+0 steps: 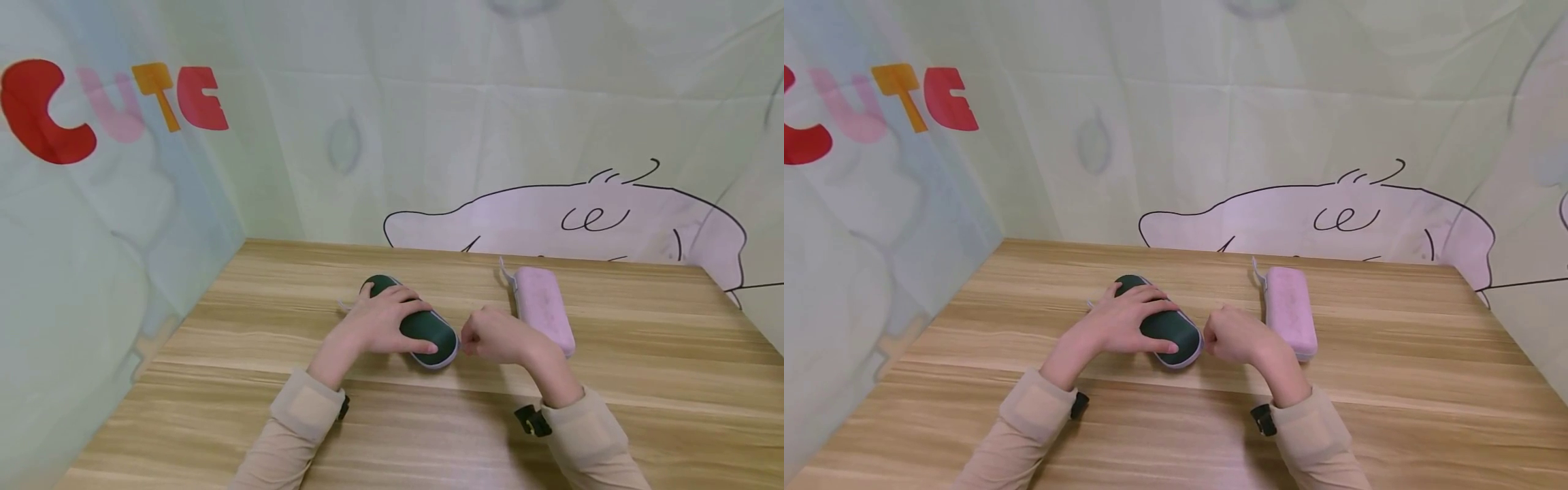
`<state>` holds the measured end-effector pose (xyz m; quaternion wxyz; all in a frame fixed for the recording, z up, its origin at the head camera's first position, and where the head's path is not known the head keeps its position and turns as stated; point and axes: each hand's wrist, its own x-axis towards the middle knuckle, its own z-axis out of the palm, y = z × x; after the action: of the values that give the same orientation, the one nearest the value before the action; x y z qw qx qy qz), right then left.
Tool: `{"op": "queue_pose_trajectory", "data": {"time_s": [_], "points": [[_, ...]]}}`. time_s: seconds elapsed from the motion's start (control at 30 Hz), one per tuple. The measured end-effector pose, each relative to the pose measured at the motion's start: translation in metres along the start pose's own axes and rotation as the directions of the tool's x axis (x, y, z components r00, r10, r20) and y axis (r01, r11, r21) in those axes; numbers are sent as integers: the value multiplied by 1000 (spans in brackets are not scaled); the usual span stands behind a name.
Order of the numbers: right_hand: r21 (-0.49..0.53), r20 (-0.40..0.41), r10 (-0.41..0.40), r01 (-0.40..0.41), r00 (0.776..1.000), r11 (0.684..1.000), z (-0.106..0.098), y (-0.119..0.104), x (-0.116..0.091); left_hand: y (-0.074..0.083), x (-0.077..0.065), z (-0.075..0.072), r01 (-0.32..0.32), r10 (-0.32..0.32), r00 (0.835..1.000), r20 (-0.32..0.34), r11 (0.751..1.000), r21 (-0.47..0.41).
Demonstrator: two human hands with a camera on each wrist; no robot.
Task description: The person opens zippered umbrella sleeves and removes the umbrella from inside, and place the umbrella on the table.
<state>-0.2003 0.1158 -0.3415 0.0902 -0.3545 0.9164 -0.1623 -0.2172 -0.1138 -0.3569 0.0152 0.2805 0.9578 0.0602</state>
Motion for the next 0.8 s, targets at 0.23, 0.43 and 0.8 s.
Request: {"op": "queue_pose_trajectory", "data": {"time_s": [0.23, 0.43, 0.8], "points": [[-6, -3, -9, 9, 1000, 1000, 0, 0, 1, 1, -1, -1, 9, -9, 1000, -3, 1000, 12], [-14, -23, -24, 23, 999, 1000, 0, 0, 0, 3, 0, -1, 25, -25, 1000, -1, 1000, 18], [-16, -8, -5, 5, 1000, 1000, 0, 0, 0, 6, 0, -1, 62, -62, 998, 5, 998, 33]]}}
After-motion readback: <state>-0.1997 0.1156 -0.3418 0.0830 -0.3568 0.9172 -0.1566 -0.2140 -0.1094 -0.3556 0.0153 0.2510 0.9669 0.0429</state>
